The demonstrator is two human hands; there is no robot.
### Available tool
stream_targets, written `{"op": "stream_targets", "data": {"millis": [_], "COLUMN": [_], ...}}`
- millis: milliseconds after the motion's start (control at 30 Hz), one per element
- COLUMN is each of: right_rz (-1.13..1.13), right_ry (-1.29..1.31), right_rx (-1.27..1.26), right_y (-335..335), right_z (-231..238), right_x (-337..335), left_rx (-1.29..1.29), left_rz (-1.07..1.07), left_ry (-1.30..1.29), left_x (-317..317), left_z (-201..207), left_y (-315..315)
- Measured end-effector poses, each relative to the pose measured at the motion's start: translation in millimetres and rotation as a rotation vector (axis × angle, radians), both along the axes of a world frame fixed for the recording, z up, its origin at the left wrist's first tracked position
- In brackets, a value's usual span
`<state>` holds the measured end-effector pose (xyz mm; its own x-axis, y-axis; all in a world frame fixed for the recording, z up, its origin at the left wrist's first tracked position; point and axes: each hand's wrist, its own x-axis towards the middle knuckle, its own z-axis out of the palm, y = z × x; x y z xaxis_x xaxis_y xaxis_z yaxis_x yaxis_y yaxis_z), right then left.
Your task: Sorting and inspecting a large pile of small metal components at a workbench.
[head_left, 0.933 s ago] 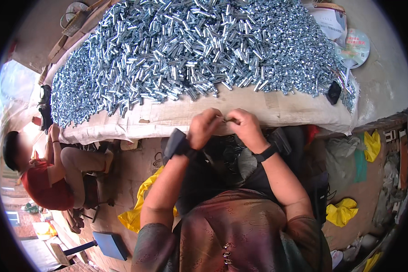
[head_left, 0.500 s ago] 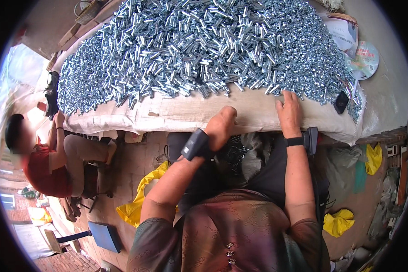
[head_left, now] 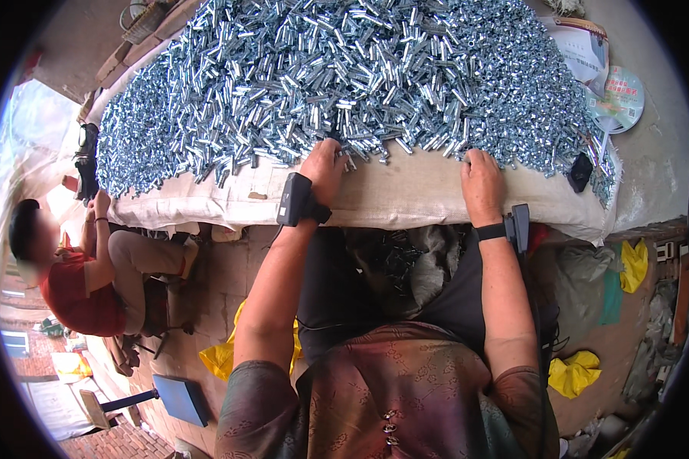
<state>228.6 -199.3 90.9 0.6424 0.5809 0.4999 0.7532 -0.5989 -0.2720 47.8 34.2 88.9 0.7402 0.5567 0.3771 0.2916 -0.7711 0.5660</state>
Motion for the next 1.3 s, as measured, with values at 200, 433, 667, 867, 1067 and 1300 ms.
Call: {"op": "stream_targets", "data": {"millis": [200, 433, 667, 867, 1067, 1300], "right_rz": [-0.003, -0.017, -0.005, 0.416, 0.532, 0.544], "right_ry": [-0.076, -0.046, -0.063, 0.822, 1.197, 1.242], "right_rx": [-0.011, -0.055, 0.011, 0.454, 0.523, 0.543], "right_y": [5, 10, 13, 20, 26, 25], "right_z": [8, 2, 3, 7, 10, 7], "right_x": [-7, -3, -3, -49, -85, -88], "left_rx": [0.015, -0.055, -0.685, -1.092, -1.211, -1.245], "left_rz": [-0.017, -0.116, -0.059, -0.066, -0.097, -0.163], "left_ry": [0.017, -0.165, -0.265, -0.344, -0.331, -0.32], "left_x": [-4, -12, -14, -24, -28, -29], "left_z": [5, -1, 12, 15, 16, 17], "left_y": [-7, -30, -53, -59, -68, -72]}}
